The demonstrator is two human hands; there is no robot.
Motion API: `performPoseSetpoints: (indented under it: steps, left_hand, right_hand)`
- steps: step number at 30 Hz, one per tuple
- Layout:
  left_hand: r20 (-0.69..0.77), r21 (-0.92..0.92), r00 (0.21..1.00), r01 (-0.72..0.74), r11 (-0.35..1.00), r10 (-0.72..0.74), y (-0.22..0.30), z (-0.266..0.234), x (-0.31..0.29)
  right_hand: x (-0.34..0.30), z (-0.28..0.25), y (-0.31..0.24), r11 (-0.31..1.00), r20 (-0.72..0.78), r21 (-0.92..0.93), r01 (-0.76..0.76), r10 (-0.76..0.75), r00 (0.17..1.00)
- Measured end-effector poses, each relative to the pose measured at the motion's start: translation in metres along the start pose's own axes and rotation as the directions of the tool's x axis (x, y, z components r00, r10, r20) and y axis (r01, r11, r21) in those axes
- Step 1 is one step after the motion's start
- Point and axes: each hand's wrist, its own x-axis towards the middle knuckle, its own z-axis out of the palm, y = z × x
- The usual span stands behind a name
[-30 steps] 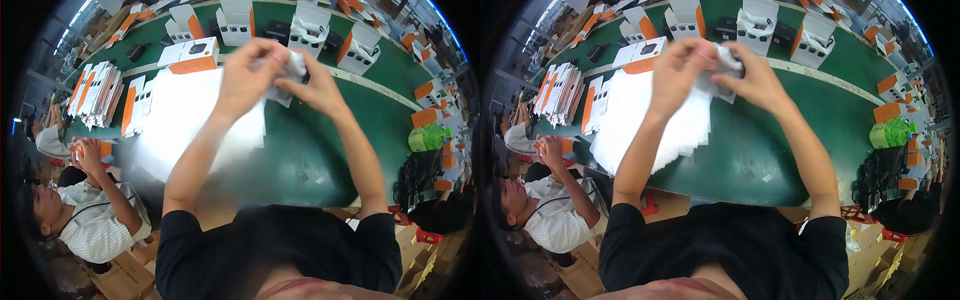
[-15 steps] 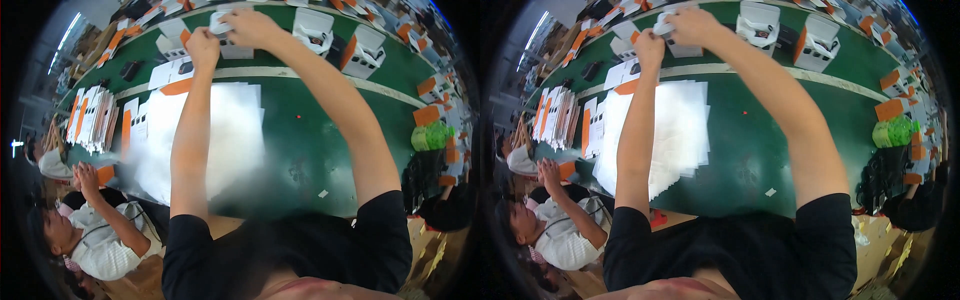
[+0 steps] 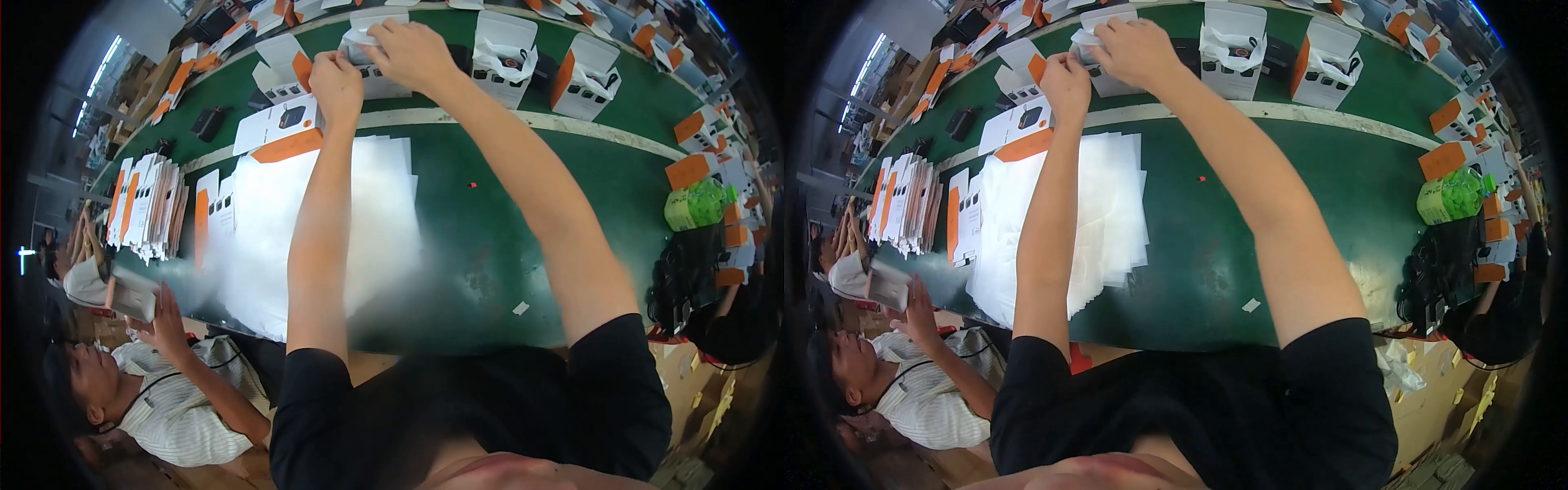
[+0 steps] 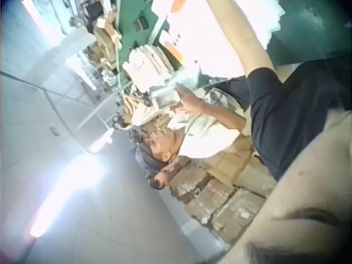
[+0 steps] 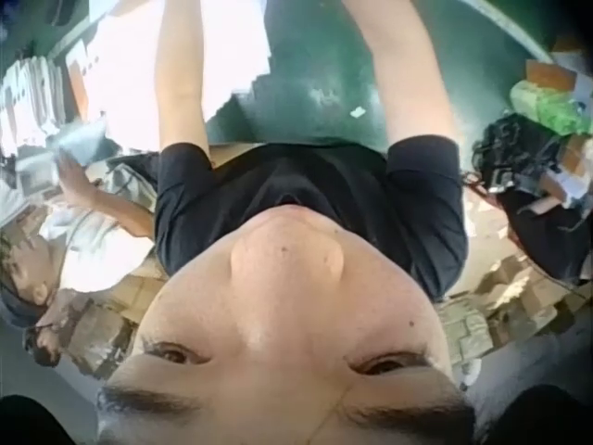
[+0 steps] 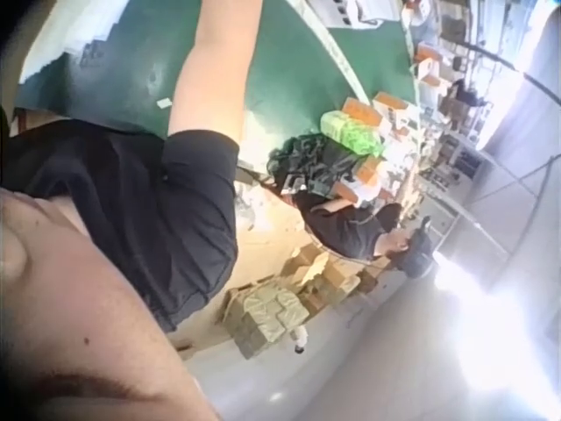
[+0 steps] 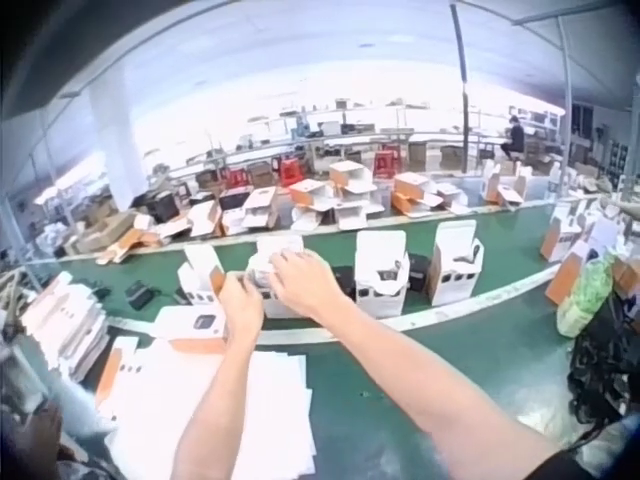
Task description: The person assembles small cardboard boxes, places electronic devices into plastic bags, and then puts the bagged products into the boxes on an assembly line by hand.
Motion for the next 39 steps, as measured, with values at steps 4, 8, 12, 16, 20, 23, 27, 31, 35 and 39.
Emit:
performPoseSetpoints:
  steps: [4,8,12,16,20,23,27,31,35,39]
  left_hand:
    - [-0.001,-0.012,0.999,-0.04,0.999,0.04,-0.002,0.01,-0.003]
    - [-0.015,-0.035,0.995,-0.103,0.994,0.103,0.004,0.029,-0.011]
    - [-0.023,0.036,0.999,0.024,0.999,-0.023,-0.019,-0.019,0.0]
    - [0.078,0.056,0.978,-0.197,0.979,0.192,0.007,-0.033,-0.002]
    - [0.481,0.187,0.876,-0.129,0.974,0.024,0.051,-0.098,-0.059]
    - [0.539,0.534,0.802,-0.088,0.841,-0.258,0.043,-0.115,-0.114]
    - [0.458,0.501,0.866,-0.065,0.863,-0.201,0.031,-0.113,-0.141]
    - [0.396,0.461,0.91,-0.078,0.884,-0.126,0.028,-0.113,-0.139]
    - [0.44,0.4,0.896,-0.135,0.906,-0.061,0.017,-0.106,-0.141]
    - [0.389,0.273,0.917,-0.023,0.962,-0.089,0.025,-0.102,-0.141]
  right_hand:
    - [-0.005,-0.001,0.01,0.997,0.007,-0.043,0.057,-0.057,0.998]
    - [-0.035,0.003,0.021,0.972,0.16,-0.211,0.102,-0.069,0.985]
    - [0.016,-0.077,0.005,0.973,0.34,0.029,-0.228,0.204,0.918]
    - [0.042,-0.135,0.214,0.956,-0.095,-0.158,-0.246,0.234,0.968]
    - [0.034,-0.141,0.319,0.896,0.86,-0.402,0.189,0.299,0.414]
    - [0.034,-0.132,0.318,0.91,0.862,-0.369,0.19,0.259,0.436]
    - [0.035,-0.134,0.309,0.918,0.853,-0.36,0.164,0.254,0.456]
    - [0.033,-0.139,0.3,0.91,0.826,-0.401,0.103,0.31,0.471]
    - [0.017,-0.159,0.294,0.89,0.787,-0.454,0.036,0.382,0.486]
    - [0.019,-0.225,0.236,0.906,0.521,-0.301,-0.296,0.417,0.745]
